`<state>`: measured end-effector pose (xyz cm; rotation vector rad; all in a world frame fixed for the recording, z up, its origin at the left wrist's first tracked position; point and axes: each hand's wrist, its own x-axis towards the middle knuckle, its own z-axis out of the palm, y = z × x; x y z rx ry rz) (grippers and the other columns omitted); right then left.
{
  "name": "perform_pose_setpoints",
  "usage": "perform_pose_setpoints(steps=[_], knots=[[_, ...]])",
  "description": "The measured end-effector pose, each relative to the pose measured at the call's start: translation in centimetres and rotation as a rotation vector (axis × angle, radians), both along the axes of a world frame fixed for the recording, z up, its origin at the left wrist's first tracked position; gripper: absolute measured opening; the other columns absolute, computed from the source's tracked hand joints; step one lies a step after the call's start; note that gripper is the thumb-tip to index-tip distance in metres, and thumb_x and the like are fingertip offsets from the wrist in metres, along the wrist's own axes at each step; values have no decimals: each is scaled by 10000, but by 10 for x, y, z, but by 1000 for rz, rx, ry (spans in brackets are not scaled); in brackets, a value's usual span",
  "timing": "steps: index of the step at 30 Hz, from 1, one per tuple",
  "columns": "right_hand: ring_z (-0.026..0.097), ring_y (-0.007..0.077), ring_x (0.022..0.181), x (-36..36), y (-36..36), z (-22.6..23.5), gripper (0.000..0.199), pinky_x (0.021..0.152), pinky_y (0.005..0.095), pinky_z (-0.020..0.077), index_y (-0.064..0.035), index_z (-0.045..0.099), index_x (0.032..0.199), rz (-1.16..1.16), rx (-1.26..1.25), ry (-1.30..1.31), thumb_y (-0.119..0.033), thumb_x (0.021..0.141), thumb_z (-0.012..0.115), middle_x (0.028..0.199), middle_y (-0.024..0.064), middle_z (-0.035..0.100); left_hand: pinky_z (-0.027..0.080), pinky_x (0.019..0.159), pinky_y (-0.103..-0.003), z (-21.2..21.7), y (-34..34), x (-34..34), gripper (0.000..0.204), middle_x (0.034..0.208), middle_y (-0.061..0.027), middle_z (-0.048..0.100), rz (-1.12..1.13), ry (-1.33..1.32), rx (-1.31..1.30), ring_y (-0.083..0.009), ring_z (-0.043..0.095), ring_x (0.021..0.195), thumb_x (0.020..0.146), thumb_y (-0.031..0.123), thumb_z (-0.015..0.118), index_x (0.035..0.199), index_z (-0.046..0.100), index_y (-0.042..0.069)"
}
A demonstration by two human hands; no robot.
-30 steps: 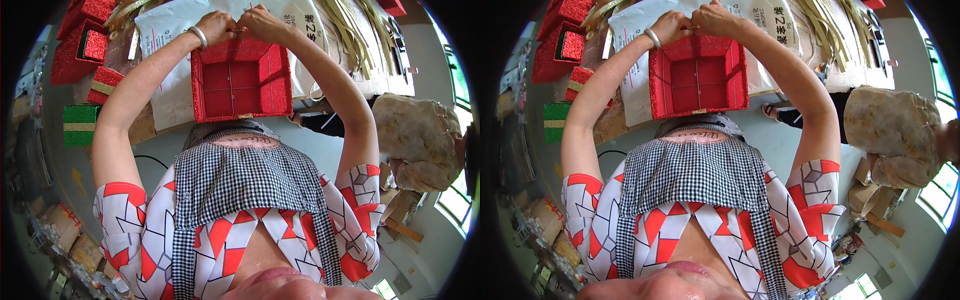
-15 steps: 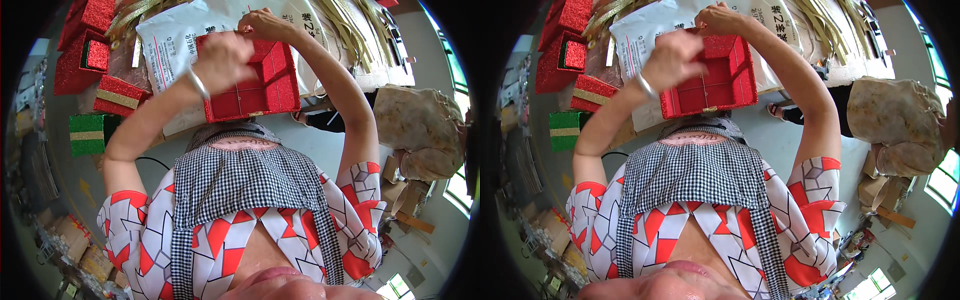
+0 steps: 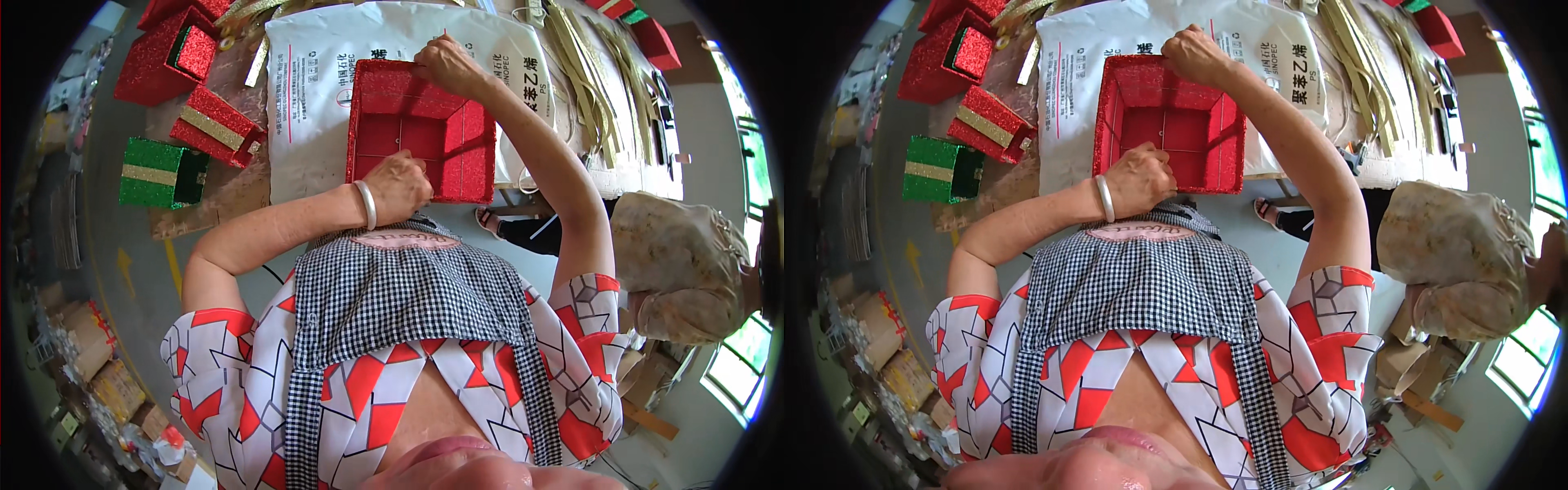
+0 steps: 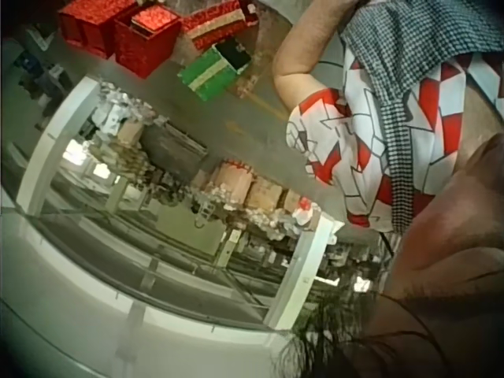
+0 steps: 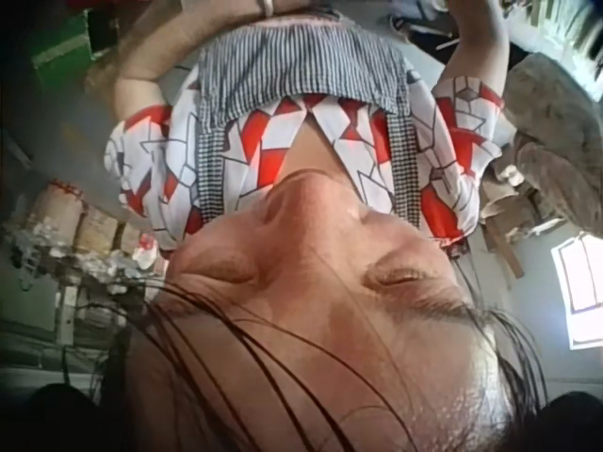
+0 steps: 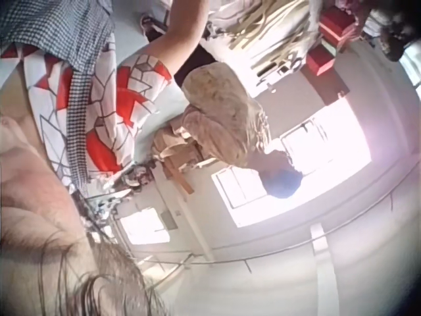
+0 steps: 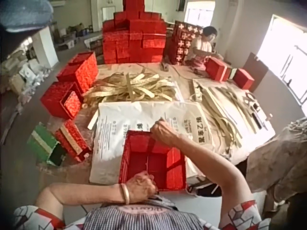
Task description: Applying glue to gold ribbons and attaching them to red glittery gift boxes to complete the product assembly.
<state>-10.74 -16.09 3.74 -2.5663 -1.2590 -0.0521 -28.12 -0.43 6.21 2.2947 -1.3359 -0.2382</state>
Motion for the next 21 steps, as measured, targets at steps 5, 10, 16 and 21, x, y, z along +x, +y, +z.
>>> perform_pose_setpoints(steps=[5,10,16,21], knots=[[614,308,720,9,12,16,143,757,408,440,-61,626,689,-55,-157,221,-192,743,608,688,136,612,434,718,-348,9,20,0,138,673,-61,635,50,-37,28,-202,583,735,722,195,583,669,662,95],[621,323,750,29,4,23,177,720,410,485,-77,689,779,-22,-7,296,-227,714,622,795,153,644,408,773,-318,29,50,14,104,635,-23,602,64,-257,59,-163,553,716,687,190,573,611,614,132],[637,273,635,40,-11,51,235,633,364,499,-67,696,831,-417,229,152,-282,772,619,694,148,646,276,1052,-392,91,99,79,55,1184,2,572,227,-506,169,-207,395,1245,674,110,623,687,638,162],[577,319,519,31,-3,4,277,568,410,442,-21,641,635,-742,542,81,-279,734,619,575,182,576,346,1001,-411,60,130,119,776,1382,-97,358,660,-659,-65,-288,363,1248,497,132,822,1210,518,183]])
